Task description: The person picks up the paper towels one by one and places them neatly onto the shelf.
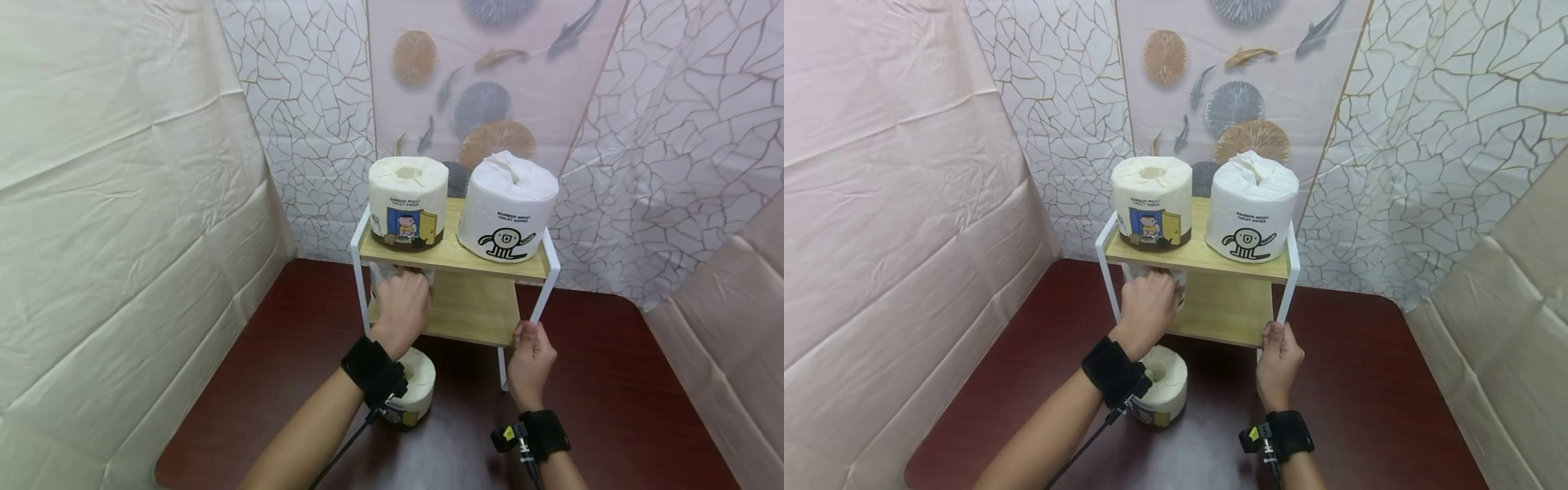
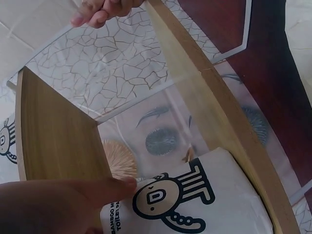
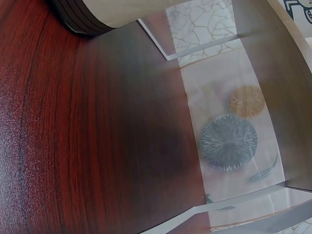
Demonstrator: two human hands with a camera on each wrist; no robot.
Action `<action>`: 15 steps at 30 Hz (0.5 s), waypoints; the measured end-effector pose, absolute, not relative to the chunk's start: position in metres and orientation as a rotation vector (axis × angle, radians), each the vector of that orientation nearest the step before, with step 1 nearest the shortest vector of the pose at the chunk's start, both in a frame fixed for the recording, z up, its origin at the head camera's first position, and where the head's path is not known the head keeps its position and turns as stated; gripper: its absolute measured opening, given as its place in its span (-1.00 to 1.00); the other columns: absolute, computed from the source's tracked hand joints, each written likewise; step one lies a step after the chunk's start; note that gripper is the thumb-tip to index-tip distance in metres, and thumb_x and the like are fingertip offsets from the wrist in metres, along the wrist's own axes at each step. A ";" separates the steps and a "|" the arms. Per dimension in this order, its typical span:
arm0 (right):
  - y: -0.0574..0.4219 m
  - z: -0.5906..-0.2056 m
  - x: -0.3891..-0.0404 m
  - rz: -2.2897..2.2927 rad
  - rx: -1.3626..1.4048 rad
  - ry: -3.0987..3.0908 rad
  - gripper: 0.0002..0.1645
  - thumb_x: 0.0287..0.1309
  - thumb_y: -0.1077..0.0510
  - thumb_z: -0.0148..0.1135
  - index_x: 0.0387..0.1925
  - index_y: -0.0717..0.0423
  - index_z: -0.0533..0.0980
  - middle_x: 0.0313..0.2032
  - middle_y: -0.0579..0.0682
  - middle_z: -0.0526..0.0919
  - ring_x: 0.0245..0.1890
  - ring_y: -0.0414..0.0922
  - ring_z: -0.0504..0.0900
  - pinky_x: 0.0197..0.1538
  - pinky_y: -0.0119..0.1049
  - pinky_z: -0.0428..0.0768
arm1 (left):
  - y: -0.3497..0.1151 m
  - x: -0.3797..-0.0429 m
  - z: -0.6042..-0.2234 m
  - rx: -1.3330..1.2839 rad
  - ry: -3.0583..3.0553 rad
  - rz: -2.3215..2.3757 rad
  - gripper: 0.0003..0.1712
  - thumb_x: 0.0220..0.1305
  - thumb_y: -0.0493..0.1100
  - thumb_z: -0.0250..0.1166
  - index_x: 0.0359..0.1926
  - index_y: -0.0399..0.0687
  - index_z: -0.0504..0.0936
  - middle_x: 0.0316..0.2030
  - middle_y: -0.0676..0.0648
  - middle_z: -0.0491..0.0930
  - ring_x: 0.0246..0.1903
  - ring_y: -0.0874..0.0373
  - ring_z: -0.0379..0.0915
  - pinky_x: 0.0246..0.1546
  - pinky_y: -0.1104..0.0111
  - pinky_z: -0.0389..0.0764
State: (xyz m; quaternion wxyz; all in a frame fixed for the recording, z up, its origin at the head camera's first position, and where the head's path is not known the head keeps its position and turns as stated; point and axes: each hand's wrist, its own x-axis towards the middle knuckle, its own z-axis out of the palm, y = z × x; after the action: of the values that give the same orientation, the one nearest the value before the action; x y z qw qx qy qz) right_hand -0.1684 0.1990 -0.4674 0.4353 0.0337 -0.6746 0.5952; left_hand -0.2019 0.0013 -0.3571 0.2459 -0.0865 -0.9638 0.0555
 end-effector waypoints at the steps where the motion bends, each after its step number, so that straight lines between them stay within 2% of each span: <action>1: 0.199 -0.467 -0.168 1.482 0.085 -1.676 -0.41 0.71 0.09 -0.12 -0.41 0.48 0.40 -0.62 -0.16 0.25 -0.63 -0.36 0.11 -0.52 -0.39 0.07 | 0.001 -0.203 -0.356 -0.244 -2.644 0.144 -0.40 0.50 0.10 0.32 -0.71 0.11 0.36 -0.72 0.12 0.23 -0.75 0.28 0.15 -0.79 0.38 0.13; 8: 0.197 -0.463 -0.167 1.499 0.066 -1.673 -0.44 0.70 0.11 -0.09 -0.43 0.46 0.40 -0.63 -0.18 0.24 -0.64 -0.40 0.11 -0.54 -0.39 0.04 | -0.008 -0.208 -0.350 -0.259 -2.747 0.039 -0.51 0.48 -0.03 0.35 -0.66 0.08 0.52 -0.69 0.09 0.40 -0.70 0.25 0.26 -0.75 0.33 0.28; 12: 0.196 -0.463 -0.165 1.490 0.060 -1.681 -0.45 0.70 0.13 -0.08 -0.43 0.46 0.41 -0.63 -0.16 0.23 -0.64 -0.41 0.10 -0.54 -0.38 0.03 | -0.018 -0.210 -0.351 -0.283 -2.699 -0.023 -0.54 0.49 0.02 0.35 -0.60 0.03 0.62 -0.70 0.06 0.43 -0.71 0.20 0.36 -0.74 0.28 0.38; 15: 0.196 -0.463 -0.165 1.481 0.051 -1.685 -0.45 0.70 0.13 -0.09 -0.43 0.46 0.41 -0.63 -0.16 0.23 -0.64 -0.41 0.11 -0.53 -0.38 0.04 | -0.024 -0.210 -0.351 -0.322 -2.658 -0.080 -0.65 0.46 0.03 0.39 -0.46 -0.02 0.74 -0.66 0.02 0.52 -0.70 0.16 0.43 -0.75 0.25 0.41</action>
State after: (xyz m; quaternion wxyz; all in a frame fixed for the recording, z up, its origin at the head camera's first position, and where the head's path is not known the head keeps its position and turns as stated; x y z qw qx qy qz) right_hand -0.1655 0.1965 -0.4630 0.4340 0.0205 -0.6766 0.5945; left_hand -0.2098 -0.0241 -0.3510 0.2293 -0.1170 -0.9659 -0.0291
